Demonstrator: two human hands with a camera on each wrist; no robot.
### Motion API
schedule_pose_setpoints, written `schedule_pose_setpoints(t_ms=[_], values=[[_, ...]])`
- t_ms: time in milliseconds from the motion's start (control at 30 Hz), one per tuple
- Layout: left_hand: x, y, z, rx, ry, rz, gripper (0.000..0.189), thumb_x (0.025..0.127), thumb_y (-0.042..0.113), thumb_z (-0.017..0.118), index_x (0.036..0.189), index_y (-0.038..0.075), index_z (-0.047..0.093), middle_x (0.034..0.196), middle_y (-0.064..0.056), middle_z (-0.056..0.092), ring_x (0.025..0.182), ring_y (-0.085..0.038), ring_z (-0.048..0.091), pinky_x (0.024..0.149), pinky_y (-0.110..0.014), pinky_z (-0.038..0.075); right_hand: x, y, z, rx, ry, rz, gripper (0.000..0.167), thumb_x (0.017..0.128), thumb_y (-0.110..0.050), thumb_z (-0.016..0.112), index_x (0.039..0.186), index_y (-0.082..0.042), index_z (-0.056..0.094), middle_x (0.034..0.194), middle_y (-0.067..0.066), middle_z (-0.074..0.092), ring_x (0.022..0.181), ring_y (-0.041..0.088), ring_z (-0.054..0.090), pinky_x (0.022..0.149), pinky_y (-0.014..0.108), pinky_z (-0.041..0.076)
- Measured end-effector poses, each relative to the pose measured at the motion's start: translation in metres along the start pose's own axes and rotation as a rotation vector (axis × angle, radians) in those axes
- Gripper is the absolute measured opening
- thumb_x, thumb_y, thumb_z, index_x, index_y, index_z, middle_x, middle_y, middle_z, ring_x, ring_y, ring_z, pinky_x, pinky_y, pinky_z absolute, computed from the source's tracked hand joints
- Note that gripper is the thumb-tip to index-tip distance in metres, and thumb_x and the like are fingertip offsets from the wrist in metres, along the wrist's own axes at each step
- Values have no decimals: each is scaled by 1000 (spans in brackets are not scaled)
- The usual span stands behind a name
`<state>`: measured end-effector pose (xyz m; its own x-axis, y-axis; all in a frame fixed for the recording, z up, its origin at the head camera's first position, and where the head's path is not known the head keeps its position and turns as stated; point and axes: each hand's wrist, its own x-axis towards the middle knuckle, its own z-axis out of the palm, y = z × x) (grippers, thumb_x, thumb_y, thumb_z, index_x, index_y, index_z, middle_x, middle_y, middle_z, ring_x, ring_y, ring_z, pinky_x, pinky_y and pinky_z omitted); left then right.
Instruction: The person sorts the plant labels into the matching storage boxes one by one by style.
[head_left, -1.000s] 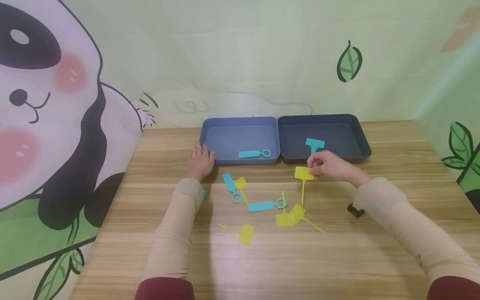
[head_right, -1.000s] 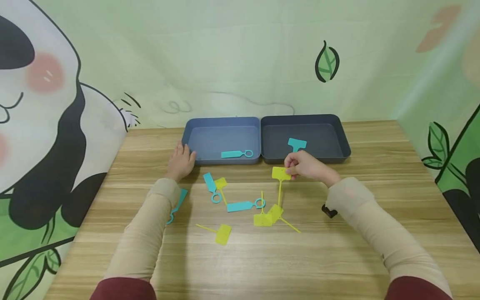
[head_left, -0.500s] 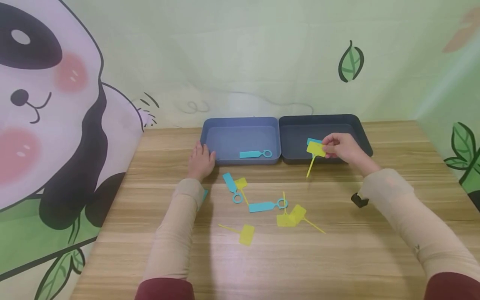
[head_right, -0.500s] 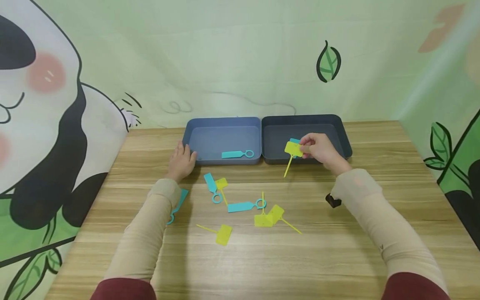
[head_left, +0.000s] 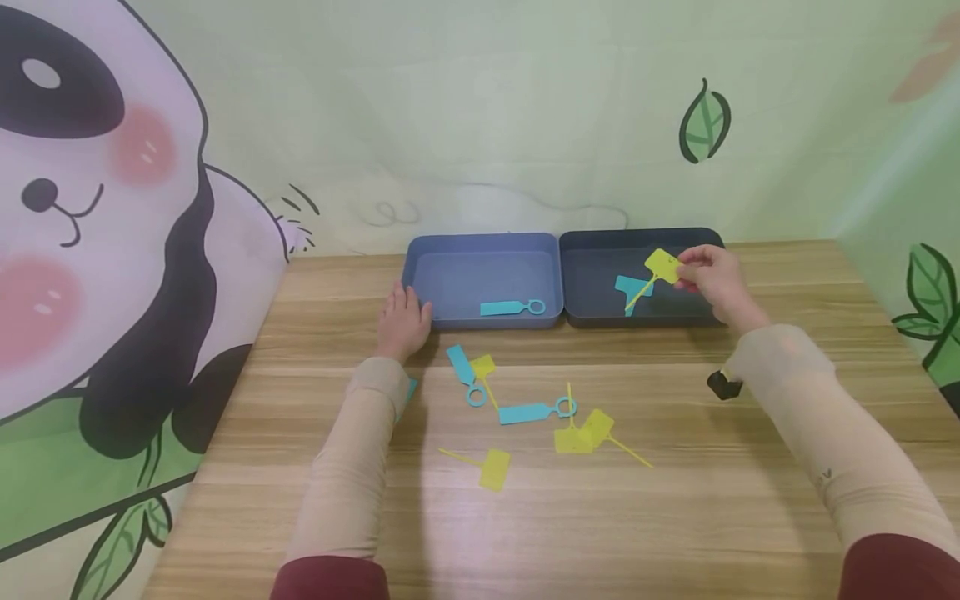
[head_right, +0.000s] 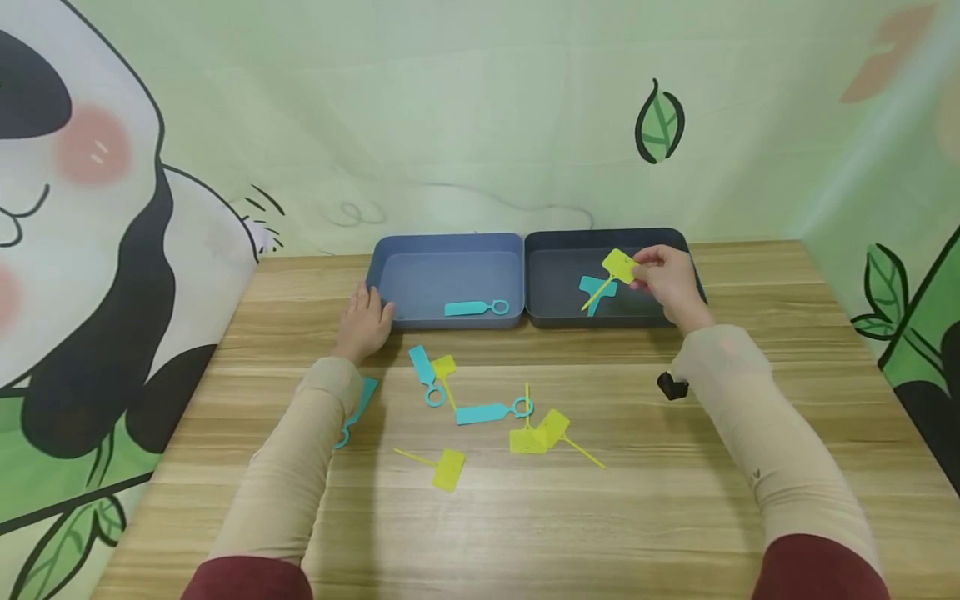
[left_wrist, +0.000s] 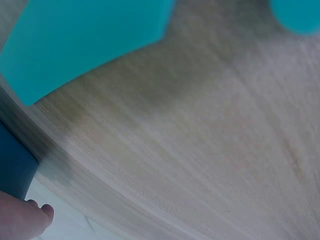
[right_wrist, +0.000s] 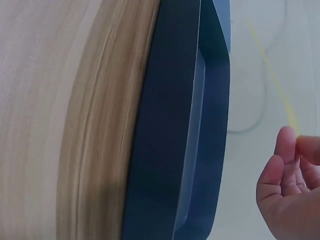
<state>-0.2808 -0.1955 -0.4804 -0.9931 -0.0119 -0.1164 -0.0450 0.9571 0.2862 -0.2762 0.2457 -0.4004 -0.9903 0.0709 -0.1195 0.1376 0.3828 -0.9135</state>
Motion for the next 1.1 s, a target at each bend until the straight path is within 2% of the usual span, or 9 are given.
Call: schedule_pose_setpoints(t_ms=[67, 100, 233, 300, 333, 367, 600, 833, 1100], values=[[2, -1, 0, -18, -16, -13, 64, 94, 41, 15, 140, -2, 8, 148, -18, -6, 137, -32, 0, 110, -47, 8, 0, 1, -2, 31, 24, 7, 19, 87, -5, 50, 104, 3, 46, 67, -15, 52, 54, -2, 55, 55, 15, 46], [7, -6, 7, -16, -3, -6, 67, 93, 45, 12, 141, -2, 7, 148, -18, -7, 137, -31, -1, 110, -48, 7, 1, 1, -2, 45, 35, 9, 18, 87, -4, 50, 103, 2, 47, 66, -16, 52, 54, -2, 55, 55, 15, 46], [9, -7, 9, -25, -7, -16, 68, 93, 46, 10, 141, -2, 5, 148, -16, -10, 137, -30, -3, 110, -48, 7, 2, 4, -4, 83, 77, 15, 16, 85, -2, 50, 100, 2, 47, 63, -19, 53, 52, -3, 55, 55, 15, 47], [8, -7, 9, -19, 9, -10, 67, 93, 45, 13, 140, -2, 6, 148, -17, -8, 137, -31, -2, 110, -48, 8, 3, 6, -6, 96, 85, 16, 16, 84, 0, 50, 100, 3, 48, 61, -19, 53, 51, -3, 55, 53, 15, 47], [3, -2, 2, -23, -4, -17, 65, 94, 41, 15, 140, -3, 7, 148, -17, -7, 137, -31, 0, 110, -48, 9, 4, 7, -7, 98, 87, 15, 16, 84, 0, 50, 99, 4, 48, 61, -19, 53, 50, -3, 55, 53, 14, 47], [1, -1, 2, -15, 3, -14, 64, 94, 41, 16, 140, -3, 8, 148, -18, -5, 137, -32, 1, 110, -47, 9, 5, 8, -7, 99, 88, 15, 15, 84, 1, 50, 99, 4, 48, 61, -19, 53, 50, -3, 55, 52, 14, 47], [-3, 1, -1, 9, 19, 0, 64, 94, 40, 18, 140, -4, 10, 148, -20, -2, 136, -33, 6, 109, -48, 14, 10, 15, -12, 89, 108, 30, 15, 83, 2, 48, 99, 3, 48, 59, -18, 52, 49, -4, 54, 50, 13, 46], [-2, 0, -1, 1, 16, -2, 64, 94, 39, 18, 140, -4, 9, 148, -20, -3, 136, -34, 5, 109, -48, 13, 15, 18, -14, 75, 130, 66, 13, 84, 3, 47, 97, 1, 48, 58, -15, 51, 48, -4, 54, 50, 14, 46], [-2, 1, 0, 11, 21, 2, 64, 94, 39, 18, 140, -5, 10, 148, -21, -1, 136, -34, 6, 109, -48, 13, 24, 24, -10, 1, 147, 88, 23, 82, 5, 45, 104, 9, 47, 64, -9, 49, 46, -2, 51, 48, 14, 46]])
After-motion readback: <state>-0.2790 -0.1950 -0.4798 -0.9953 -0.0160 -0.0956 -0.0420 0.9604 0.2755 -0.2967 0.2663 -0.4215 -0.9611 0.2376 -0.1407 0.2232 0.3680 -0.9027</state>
